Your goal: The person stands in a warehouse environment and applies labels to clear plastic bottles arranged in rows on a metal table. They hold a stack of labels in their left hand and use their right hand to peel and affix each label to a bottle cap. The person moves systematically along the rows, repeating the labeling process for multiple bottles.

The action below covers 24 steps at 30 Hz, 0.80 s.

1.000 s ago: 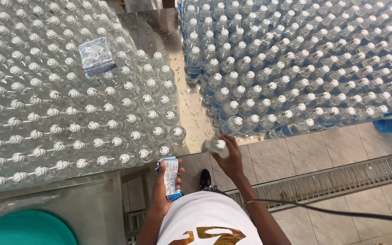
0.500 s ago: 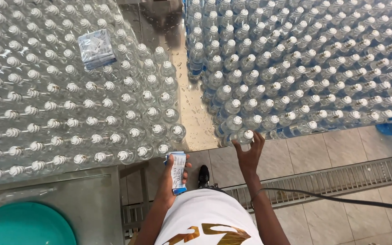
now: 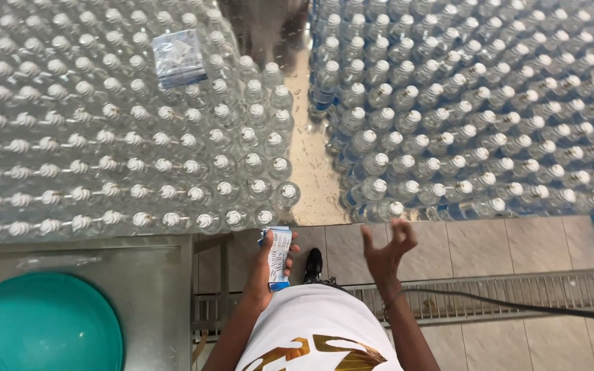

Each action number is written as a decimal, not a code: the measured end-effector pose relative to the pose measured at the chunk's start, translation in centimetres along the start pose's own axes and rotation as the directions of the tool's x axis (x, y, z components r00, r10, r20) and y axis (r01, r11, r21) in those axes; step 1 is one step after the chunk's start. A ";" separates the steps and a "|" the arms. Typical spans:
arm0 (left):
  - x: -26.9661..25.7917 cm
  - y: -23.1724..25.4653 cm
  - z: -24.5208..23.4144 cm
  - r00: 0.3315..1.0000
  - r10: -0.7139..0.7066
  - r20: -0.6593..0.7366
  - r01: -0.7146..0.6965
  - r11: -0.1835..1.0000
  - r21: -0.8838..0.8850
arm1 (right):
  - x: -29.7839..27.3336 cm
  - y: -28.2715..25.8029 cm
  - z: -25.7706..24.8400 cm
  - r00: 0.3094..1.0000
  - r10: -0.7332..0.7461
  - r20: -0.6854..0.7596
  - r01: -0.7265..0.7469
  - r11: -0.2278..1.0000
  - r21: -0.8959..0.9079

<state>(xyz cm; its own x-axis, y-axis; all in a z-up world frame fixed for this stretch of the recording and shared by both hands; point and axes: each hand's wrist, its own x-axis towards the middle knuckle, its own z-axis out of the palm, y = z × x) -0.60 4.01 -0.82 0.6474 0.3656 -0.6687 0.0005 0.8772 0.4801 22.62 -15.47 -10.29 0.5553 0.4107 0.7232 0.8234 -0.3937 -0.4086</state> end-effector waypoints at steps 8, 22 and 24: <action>-1.9 0.8 -0.5 0.998 -0.025 0.059 0.029 0.997 -0.071 | 1.7 -7.1 12.1 0.674 0.074 0.735 -0.532 0.738 0.414; -0.9 -0.5 -1.7 0.955 -0.078 0.287 0.112 0.988 -0.106 | 2.7 -9.5 13.5 0.739 0.369 0.563 -0.529 0.836 0.146; -1.0 -0.3 -1.7 0.955 -0.068 0.289 0.104 0.988 -0.111 | 4.0 -10.2 12.4 0.678 0.430 0.596 -0.640 0.745 0.190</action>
<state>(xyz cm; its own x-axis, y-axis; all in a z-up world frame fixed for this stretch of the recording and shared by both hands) -2.58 3.94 -1.26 0.8383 0.1997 -0.5073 -0.0168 0.9395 0.3421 17.86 0.41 -10.13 0.8004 0.5992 -0.0176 0.2800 -0.3997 -0.8728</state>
